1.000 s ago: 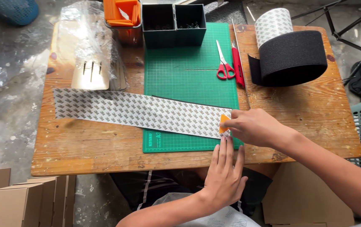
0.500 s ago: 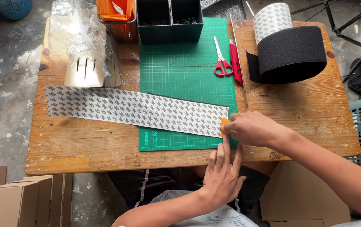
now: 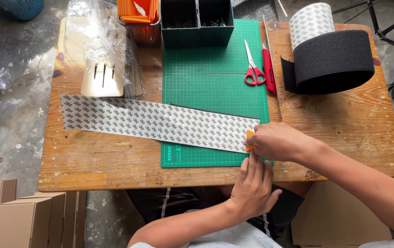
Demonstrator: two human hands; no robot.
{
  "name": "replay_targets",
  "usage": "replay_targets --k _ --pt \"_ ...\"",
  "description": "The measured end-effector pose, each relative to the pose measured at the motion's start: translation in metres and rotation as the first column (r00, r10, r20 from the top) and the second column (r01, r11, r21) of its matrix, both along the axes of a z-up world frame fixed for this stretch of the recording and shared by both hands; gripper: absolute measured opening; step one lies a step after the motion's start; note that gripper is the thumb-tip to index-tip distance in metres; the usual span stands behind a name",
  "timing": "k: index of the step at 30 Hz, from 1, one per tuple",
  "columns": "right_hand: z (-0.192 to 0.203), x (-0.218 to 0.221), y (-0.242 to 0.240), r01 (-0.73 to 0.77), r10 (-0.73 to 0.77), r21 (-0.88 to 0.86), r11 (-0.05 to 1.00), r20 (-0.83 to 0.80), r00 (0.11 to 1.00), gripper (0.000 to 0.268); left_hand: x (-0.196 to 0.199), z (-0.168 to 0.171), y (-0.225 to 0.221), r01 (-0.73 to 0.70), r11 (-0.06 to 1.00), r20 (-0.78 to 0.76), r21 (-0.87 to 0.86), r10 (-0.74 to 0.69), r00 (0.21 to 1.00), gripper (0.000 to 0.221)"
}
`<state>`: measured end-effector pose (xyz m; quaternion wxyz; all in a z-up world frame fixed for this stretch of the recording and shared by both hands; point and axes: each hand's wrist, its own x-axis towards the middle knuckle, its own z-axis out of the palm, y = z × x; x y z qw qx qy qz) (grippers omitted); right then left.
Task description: Measuring, cutting, and applying adhesive backing to a foam component using scissors and a scraper.
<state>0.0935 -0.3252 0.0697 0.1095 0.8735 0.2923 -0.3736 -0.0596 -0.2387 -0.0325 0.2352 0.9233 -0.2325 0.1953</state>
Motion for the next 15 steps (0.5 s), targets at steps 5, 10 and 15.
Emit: replay_targets --k 5,10,15 --pt "-0.002 0.001 -0.01 0.03 -0.024 0.135 0.99 -0.047 0.999 0.025 0.001 -0.003 -0.002 0.032 0.999 0.0 -0.026 -0.032 0.999 0.067" --pt "-0.019 0.003 0.003 -0.076 0.074 0.221 0.972 0.018 0.997 0.024 0.005 -0.004 0.003 0.078 0.994 0.032 -0.08 -0.076 0.997 0.062" --pt "-0.013 0.008 0.034 -0.096 0.099 0.132 0.987 -0.018 0.995 0.037 0.008 0.001 0.008 0.125 0.98 0.024 -0.156 -0.123 0.992 0.056"
